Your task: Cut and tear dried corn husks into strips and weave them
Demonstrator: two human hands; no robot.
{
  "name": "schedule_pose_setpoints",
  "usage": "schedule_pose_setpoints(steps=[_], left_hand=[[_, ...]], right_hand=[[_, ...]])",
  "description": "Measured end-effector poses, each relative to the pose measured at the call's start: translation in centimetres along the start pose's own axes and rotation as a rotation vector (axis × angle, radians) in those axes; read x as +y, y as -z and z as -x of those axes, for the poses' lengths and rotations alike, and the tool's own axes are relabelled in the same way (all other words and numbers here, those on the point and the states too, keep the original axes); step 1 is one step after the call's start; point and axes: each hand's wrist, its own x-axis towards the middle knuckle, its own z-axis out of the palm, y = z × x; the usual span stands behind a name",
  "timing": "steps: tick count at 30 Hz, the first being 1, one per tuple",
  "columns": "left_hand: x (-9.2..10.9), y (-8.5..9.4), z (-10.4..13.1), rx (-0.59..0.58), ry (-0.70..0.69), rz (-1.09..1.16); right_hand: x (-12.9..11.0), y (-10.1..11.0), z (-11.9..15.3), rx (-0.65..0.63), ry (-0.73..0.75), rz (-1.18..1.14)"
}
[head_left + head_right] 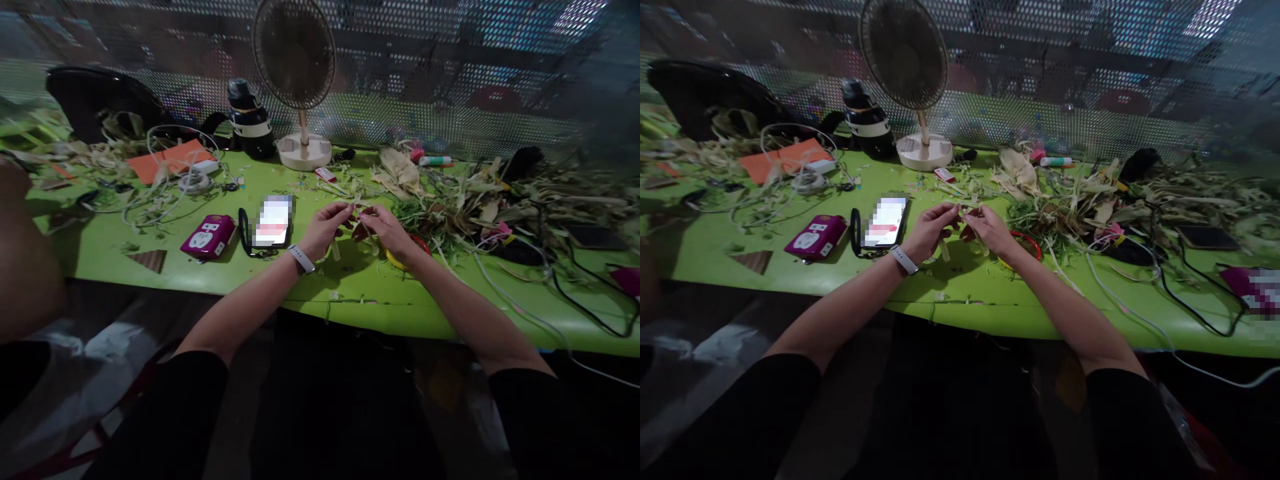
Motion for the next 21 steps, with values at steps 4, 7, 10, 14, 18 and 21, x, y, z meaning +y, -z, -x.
schedule_pose_setpoints(steps=[4,7,10,14,18,21], left_hand=[[0.0,0.07,-0.41,-0.042,0.062,0.11],[-0.06,0.09,-0.54,-0.066,0.058,0.098],[-0.15,0.0,-0.42,-0.018,-0.023,0.045],[-0.35,-0.23,-0.29,0.048,-0.081,0.008],[-0.56,-0.06,-0.55,0.058,-0.116,0.014],[-0.46,0.38,-0.79,-0.021,-0.123,0.01]], right_hand=[[-0.1,-0.02,0.07,-0.049,-0.024,0.026],[-0.19,0.11,0.03,-0.055,0.023,0.038],[-0.33,0.18,0.01,-0.076,0.051,0.069],[-0.35,0.08,0.02,-0.13,0.072,0.1],[-0.34,-0.25,0.27,-0.171,0.066,0.097],[-0.7,-0.02,0.41,-0.163,0.051,0.118]])
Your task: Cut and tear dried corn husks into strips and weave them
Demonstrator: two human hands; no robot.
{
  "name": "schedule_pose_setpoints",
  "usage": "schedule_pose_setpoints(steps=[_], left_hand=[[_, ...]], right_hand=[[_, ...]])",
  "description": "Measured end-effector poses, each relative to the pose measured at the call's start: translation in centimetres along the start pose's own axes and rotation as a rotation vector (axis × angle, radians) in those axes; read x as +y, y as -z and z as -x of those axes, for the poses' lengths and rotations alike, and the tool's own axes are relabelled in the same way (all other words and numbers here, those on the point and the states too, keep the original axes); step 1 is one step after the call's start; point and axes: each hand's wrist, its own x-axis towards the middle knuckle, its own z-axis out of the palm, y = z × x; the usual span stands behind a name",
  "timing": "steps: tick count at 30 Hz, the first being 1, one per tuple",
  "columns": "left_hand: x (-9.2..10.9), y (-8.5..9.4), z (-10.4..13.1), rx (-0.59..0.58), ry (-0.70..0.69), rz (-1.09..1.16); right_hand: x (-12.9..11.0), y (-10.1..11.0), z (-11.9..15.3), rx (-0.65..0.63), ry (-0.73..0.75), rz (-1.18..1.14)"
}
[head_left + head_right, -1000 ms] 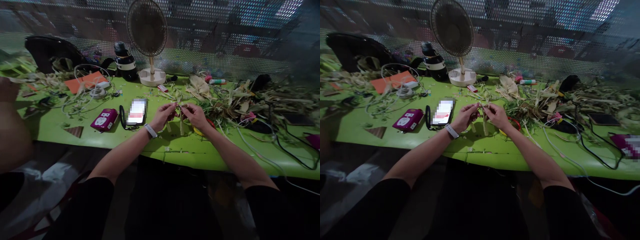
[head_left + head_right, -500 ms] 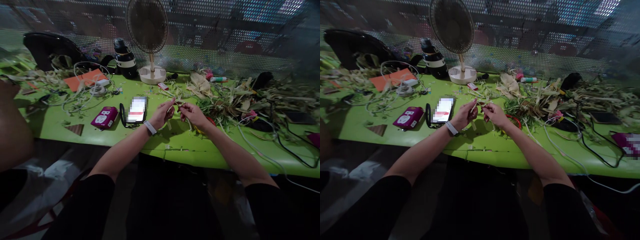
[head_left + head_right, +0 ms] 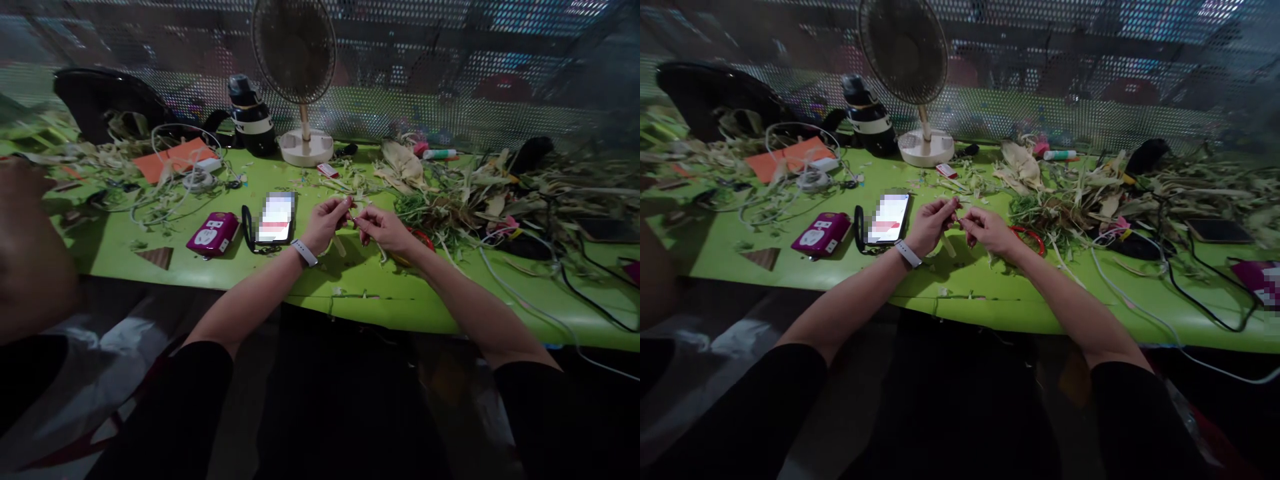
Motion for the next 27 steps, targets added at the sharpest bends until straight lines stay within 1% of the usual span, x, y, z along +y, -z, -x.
schedule_pose_setpoints(steps=[1,3,6,7,8,9,10,12,13,14,16,18,21,24,27], left_hand=[[0.1,0.1,0.0,-0.038,-0.001,-0.001],[0.4,0.3,0.0,-0.103,-0.004,-0.006],[0.9,0.3,0.3,-0.181,0.018,-0.047],[1.0,0.2,0.4,-0.212,0.034,-0.069],[1.1,0.2,0.5,-0.238,0.046,-0.087],[1.2,0.2,0.6,-0.251,0.055,-0.096],[1.2,0.2,0.6,-0.252,0.061,-0.096],[1.1,0.3,0.4,-0.22,0.062,-0.086],[1.0,0.3,0.3,-0.193,0.056,-0.083],[0.9,0.4,0.2,-0.168,0.045,-0.084],[0.8,0.5,0.1,-0.132,0.022,-0.091],[0.8,0.6,0.0,-0.117,0.015,-0.098],[0.9,0.5,0.1,-0.134,0.015,-0.129],[1.0,0.5,0.2,-0.185,0.014,-0.166],[1.2,0.4,0.3,-0.295,0.072,-0.214]], right_hand=[[-0.1,0.3,0.0,0.018,-0.006,0.008],[-0.3,1.3,-0.3,0.1,-0.012,0.0],[-0.4,2.9,-0.9,0.365,0.024,-0.091],[-0.4,3.3,-1.0,0.383,0.019,-0.119],[-0.4,3.4,-1.1,0.359,0.002,-0.145],[-0.3,3.5,-1.1,0.287,-0.029,-0.168],[-0.4,3.4,-1.1,0.183,-0.071,-0.186],[-0.5,2.9,-0.8,-0.014,-0.159,-0.191],[-0.6,2.7,-0.6,-0.075,-0.19,-0.178],[-0.8,2.5,-0.4,-0.107,-0.204,-0.158],[-1.1,2.4,-0.2,-0.103,-0.178,-0.114],[-1.3,2.5,-0.1,-0.053,-0.111,-0.076],[-1.5,2.8,-0.2,0.04,-0.028,-0.022],[-1.3,2.8,-0.4,0.114,0.047,0.056],[-1.1,2.9,-0.6,0.167,0.169,0.233]])
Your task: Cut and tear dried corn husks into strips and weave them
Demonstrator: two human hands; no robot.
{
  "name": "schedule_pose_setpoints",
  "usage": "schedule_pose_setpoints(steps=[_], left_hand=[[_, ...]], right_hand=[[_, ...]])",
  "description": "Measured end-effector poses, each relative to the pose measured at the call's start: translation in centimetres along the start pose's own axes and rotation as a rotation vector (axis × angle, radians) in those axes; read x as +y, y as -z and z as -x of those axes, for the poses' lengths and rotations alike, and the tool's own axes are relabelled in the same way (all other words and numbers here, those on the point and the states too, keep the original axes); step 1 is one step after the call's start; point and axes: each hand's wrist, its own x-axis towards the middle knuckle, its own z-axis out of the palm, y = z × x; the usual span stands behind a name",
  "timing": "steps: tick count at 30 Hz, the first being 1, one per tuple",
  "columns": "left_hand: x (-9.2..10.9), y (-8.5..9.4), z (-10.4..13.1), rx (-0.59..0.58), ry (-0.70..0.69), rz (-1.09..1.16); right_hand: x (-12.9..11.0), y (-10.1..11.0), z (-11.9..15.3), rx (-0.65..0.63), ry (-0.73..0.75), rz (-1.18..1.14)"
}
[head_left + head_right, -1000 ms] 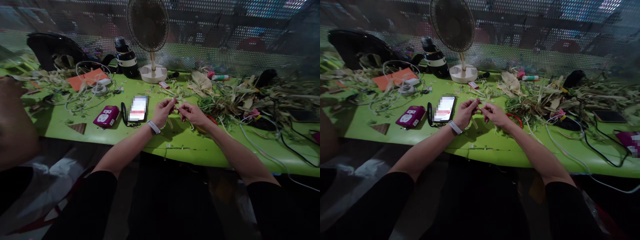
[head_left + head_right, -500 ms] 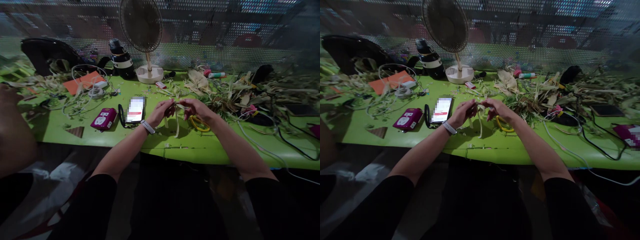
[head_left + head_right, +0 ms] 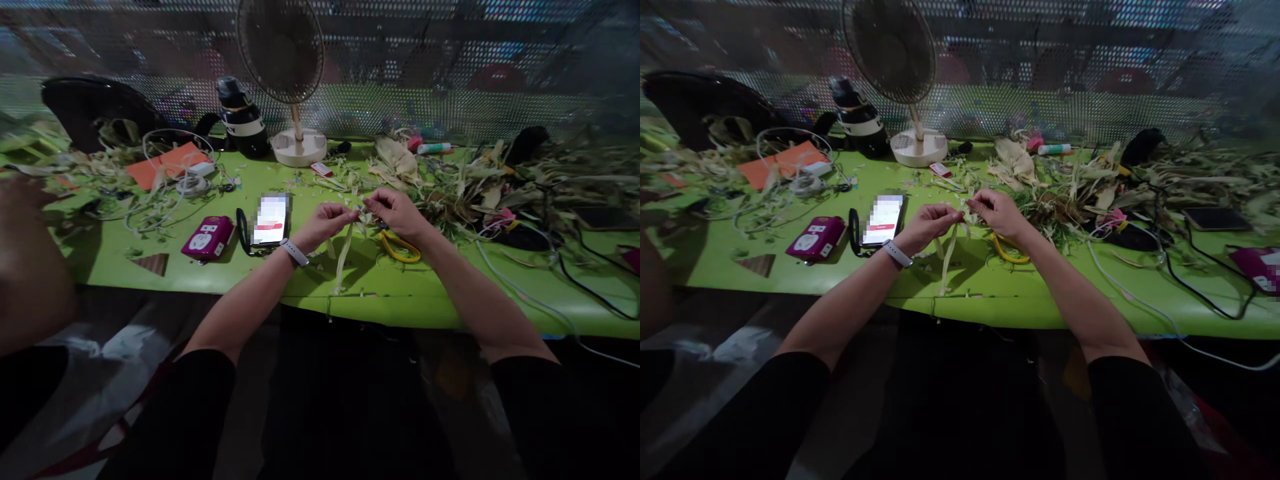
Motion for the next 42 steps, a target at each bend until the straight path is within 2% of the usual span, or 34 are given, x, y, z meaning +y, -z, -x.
schedule_pose_setpoints(steps=[3,6,8,11,14,16,19,21,24,28,31,34,38,39,42], left_hand=[[0.3,0.0,0.2,-0.064,0.044,-0.021],[0.6,0.1,0.3,-0.073,0.033,-0.041],[0.8,0.0,0.4,-0.095,0.017,-0.059],[1.0,-0.1,0.6,-0.148,0.007,-0.071],[1.2,-0.3,0.8,-0.172,0.012,-0.085],[1.2,-0.3,0.9,-0.176,0.02,-0.093],[1.2,-0.3,0.9,-0.204,0.016,-0.092],[1.1,-0.3,0.9,-0.214,0.003,-0.089],[0.9,-0.2,0.9,-0.209,0.006,-0.086],[0.8,-0.2,0.9,-0.244,0.073,-0.074],[0.5,-0.2,0.8,-0.261,0.117,-0.046],[-0.1,-0.3,0.5,-0.15,0.111,0.055],[-0.6,-0.1,-0.1,0.173,0.091,0.251],[-0.6,-0.1,-0.2,0.216,0.098,0.281],[-0.6,0.0,-0.3,0.274,0.109,0.319]], right_hand=[[0.2,0.1,-0.1,0.066,0.137,0.179],[0.2,0.3,-0.2,0.122,0.197,0.246],[0.2,0.6,-0.2,0.113,0.176,0.242],[-0.1,1.1,-0.1,0.055,0.046,0.14],[-0.5,1.4,0.2,-0.042,-0.097,-0.057],[-0.8,1.2,0.4,-0.183,-0.158,-0.149],[-0.8,1.0,0.7,-0.392,-0.198,-0.193],[-0.7,1.0,0.7,-0.433,-0.188,-0.187],[-0.3,0.9,0.4,-0.329,-0.091,-0.102],[0.8,0.0,-0.2,-0.097,0.257,0.22],[1.7,-0.6,-0.4,-0.016,0.431,0.39],[1.5,-0.3,-0.2,0.094,0.444,0.445],[-0.2,0.3,0.6,0.354,0.334,0.413],[-0.6,0.2,0.8,0.33,0.309,0.428],[-0.6,-1.1,1.3,0.096,0.241,0.526]])
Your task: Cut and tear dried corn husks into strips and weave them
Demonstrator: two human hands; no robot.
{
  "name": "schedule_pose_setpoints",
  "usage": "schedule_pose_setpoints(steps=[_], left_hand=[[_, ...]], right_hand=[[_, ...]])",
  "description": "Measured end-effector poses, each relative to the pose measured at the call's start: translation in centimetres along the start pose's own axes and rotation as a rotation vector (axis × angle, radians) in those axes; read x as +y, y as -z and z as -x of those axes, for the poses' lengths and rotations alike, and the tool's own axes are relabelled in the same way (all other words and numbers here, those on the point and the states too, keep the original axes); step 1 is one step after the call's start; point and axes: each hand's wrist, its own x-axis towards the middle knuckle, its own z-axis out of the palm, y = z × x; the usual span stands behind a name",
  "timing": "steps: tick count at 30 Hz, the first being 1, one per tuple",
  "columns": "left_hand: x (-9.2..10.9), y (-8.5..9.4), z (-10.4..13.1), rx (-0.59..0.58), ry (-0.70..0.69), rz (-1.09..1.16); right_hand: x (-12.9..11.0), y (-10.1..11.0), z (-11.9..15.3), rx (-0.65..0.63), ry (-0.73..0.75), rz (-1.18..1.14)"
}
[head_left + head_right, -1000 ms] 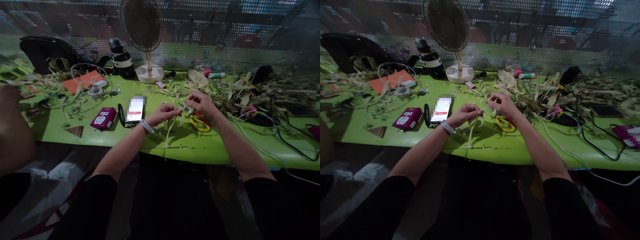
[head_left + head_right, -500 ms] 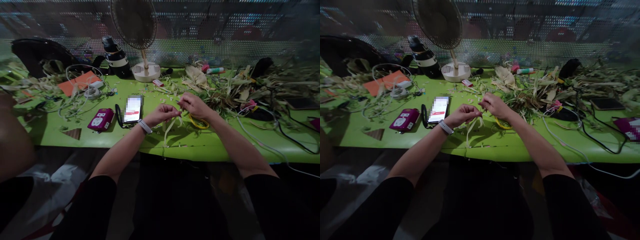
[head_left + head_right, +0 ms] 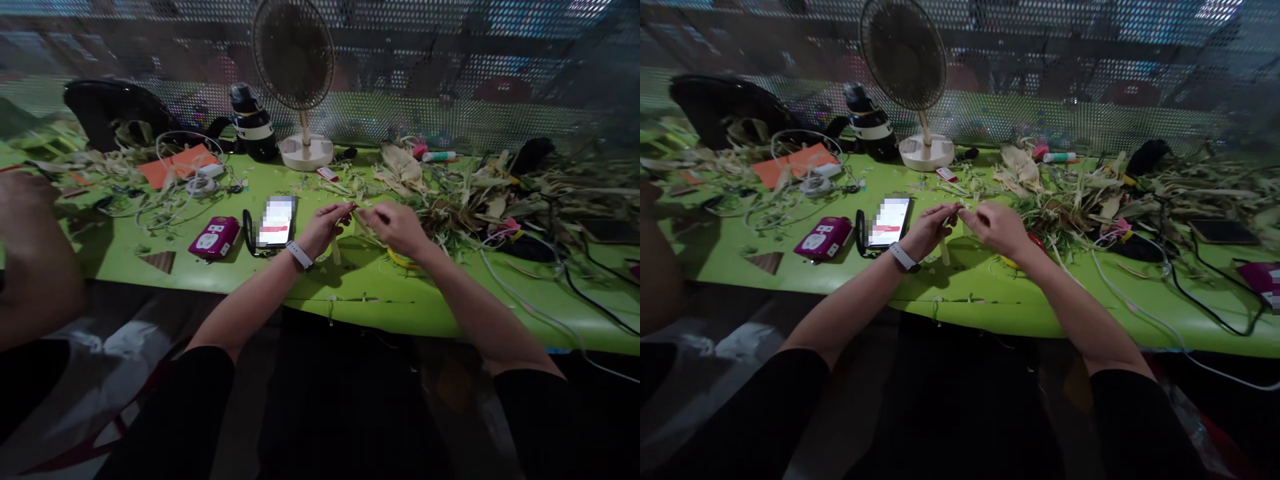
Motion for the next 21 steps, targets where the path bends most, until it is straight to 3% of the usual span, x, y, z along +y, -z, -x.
schedule_pose_setpoints(steps=[6,16,21], left_hand=[[-0.2,-0.2,0.0,0.032,-0.007,0.008],[-0.6,-0.5,-0.2,0.163,-0.092,-0.011],[-0.5,-0.1,-0.4,0.046,0.06,0.069]], right_hand=[[0.5,-2.8,0.7,-0.062,-0.055,0.106],[0.3,-1.9,0.2,-0.094,-0.148,-0.156],[1.2,-1.3,-0.1,-0.011,-0.233,-0.243]])
